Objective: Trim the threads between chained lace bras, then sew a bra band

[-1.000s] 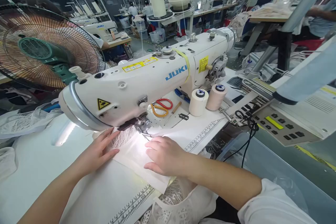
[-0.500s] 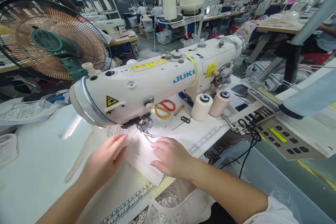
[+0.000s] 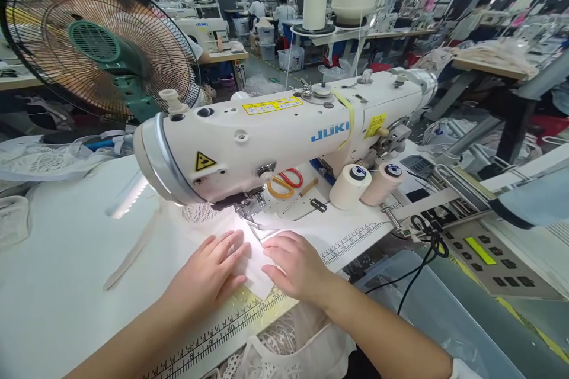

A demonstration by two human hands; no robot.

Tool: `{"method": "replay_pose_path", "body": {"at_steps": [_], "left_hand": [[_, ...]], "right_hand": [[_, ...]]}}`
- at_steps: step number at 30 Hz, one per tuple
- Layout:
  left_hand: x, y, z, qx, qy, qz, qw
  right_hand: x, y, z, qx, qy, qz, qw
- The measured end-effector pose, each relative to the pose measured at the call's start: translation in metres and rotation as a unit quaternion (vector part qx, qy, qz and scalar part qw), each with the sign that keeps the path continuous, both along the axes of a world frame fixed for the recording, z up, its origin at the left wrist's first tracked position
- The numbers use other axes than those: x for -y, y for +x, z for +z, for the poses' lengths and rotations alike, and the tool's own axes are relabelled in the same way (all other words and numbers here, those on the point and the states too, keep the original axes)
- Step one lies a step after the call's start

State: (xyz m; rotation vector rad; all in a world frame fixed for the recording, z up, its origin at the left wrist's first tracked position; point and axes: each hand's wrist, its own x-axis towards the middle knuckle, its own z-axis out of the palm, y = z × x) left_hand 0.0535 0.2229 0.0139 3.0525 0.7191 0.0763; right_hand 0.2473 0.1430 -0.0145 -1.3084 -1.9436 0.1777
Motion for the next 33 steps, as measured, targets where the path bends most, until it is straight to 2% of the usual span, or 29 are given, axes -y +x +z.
{"method": "replay_pose_path", "body": {"at_steps": [7, 11, 17, 21, 27, 33], "left_hand": [[0.004, 0.001, 0.002, 0.067, -0.053, -0.025, 0.996], [0.007, 0.002, -0.002, 0.090, -0.041, -0.050, 0.994], [0.014, 0.005, -0.006, 0.082, -0.016, -0.046, 0.995], [0.018, 0.003, -0.008, 0.040, -0.008, -0.050, 0.998], [0.019, -0.006, -0.017, 0.021, -0.024, -0.069, 0.997], [0.019, -0.009, -0.020, 0.017, -0.029, -0.124, 0.992]], "right_hand": [[0.000, 0.000, -0.001, 0.020, -0.013, 0.014, 1.000], [0.000, 0.003, -0.001, 0.061, -0.023, 0.044, 0.997], [0.007, 0.008, 0.002, 0.136, -0.059, 0.085, 0.985], [0.012, 0.011, 0.005, 0.162, -0.081, 0.097, 0.979], [0.017, 0.013, 0.011, 0.196, -0.111, 0.112, 0.968], [0.018, 0.012, 0.011, 0.183, -0.100, 0.114, 0.971]]}}
